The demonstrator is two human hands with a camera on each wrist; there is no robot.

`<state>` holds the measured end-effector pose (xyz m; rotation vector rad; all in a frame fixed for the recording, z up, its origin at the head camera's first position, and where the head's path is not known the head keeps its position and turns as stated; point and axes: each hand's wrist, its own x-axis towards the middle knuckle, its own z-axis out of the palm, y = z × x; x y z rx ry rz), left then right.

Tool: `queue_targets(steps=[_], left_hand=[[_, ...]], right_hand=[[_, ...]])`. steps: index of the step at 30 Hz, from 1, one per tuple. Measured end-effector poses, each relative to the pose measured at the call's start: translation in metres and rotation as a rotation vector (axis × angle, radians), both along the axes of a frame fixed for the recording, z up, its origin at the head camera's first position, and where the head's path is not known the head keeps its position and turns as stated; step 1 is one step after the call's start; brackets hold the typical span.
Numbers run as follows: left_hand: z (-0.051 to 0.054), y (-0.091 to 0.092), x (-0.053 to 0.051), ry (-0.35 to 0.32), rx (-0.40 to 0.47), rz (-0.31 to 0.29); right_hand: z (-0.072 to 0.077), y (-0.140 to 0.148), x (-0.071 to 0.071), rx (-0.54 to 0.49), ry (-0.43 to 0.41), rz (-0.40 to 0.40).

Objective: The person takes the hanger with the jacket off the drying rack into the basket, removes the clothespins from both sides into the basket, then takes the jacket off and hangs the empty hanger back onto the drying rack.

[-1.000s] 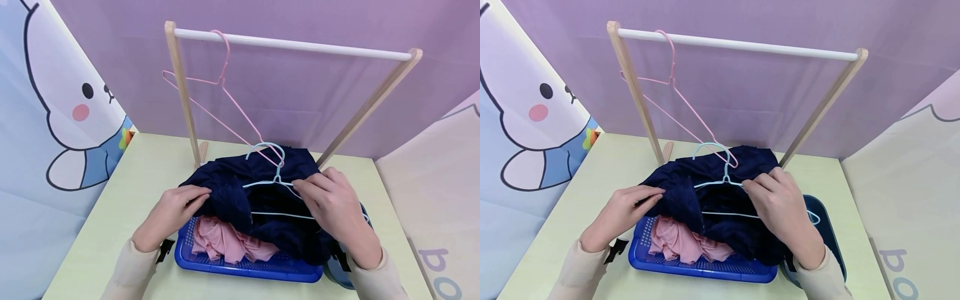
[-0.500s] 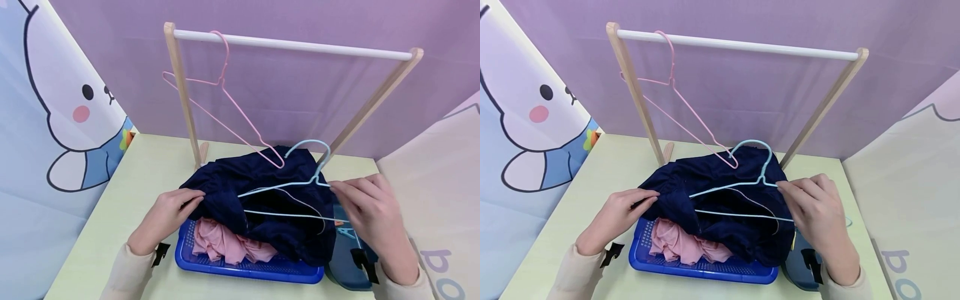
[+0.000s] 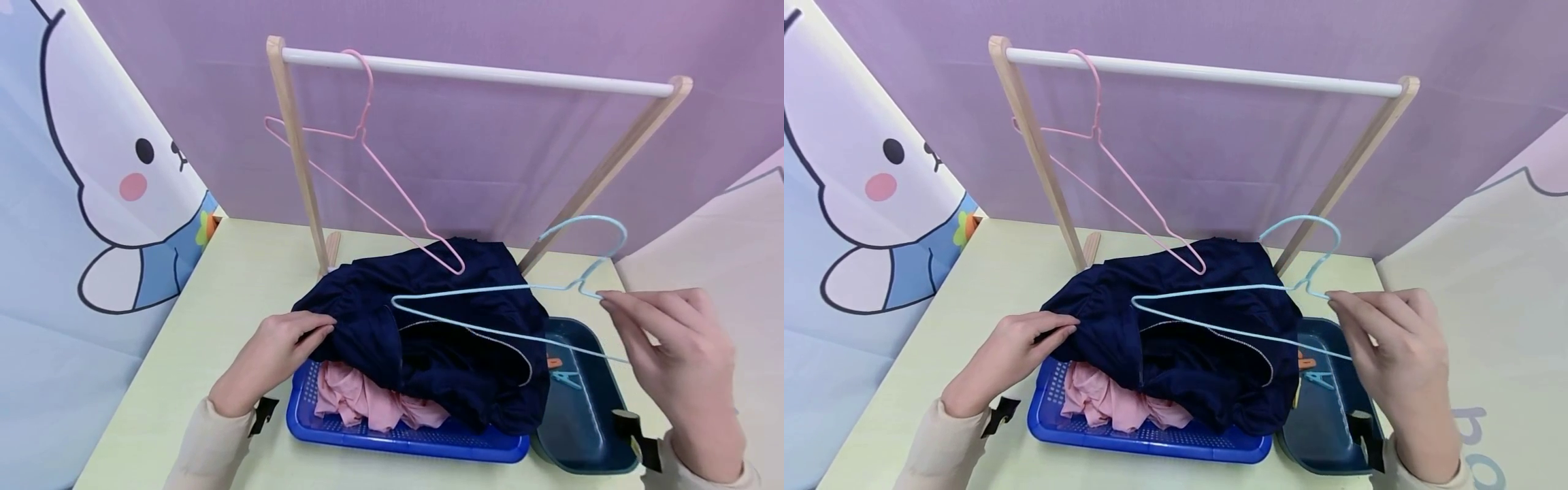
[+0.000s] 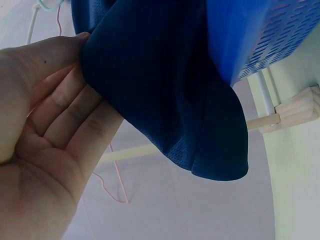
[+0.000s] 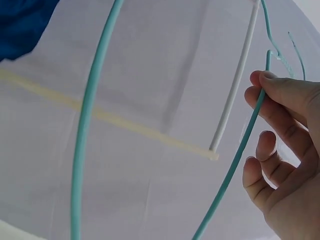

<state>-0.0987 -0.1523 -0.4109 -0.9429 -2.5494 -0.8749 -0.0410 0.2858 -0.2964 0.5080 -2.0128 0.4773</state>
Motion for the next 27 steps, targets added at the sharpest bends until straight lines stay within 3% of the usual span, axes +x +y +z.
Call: queue_targets(steps=[5, 16, 27], left_hand=[[0.000, 0.001, 0.000, 0.001, 0.001, -0.004], [0.000, 0.003, -0.001, -0.013, -0.006, -0.011], [-0.002, 0.003, 0.000, -0.015, 0.000, -0.008]], right_hand=[[0.000, 0.011, -0.001, 0.008, -0.002, -0.059], [-0.018, 0.028, -0.015, 0.061, -0.062, -0.071], [-0.027, 0.024, -0.042, 0.082, -0.138, -0.064]])
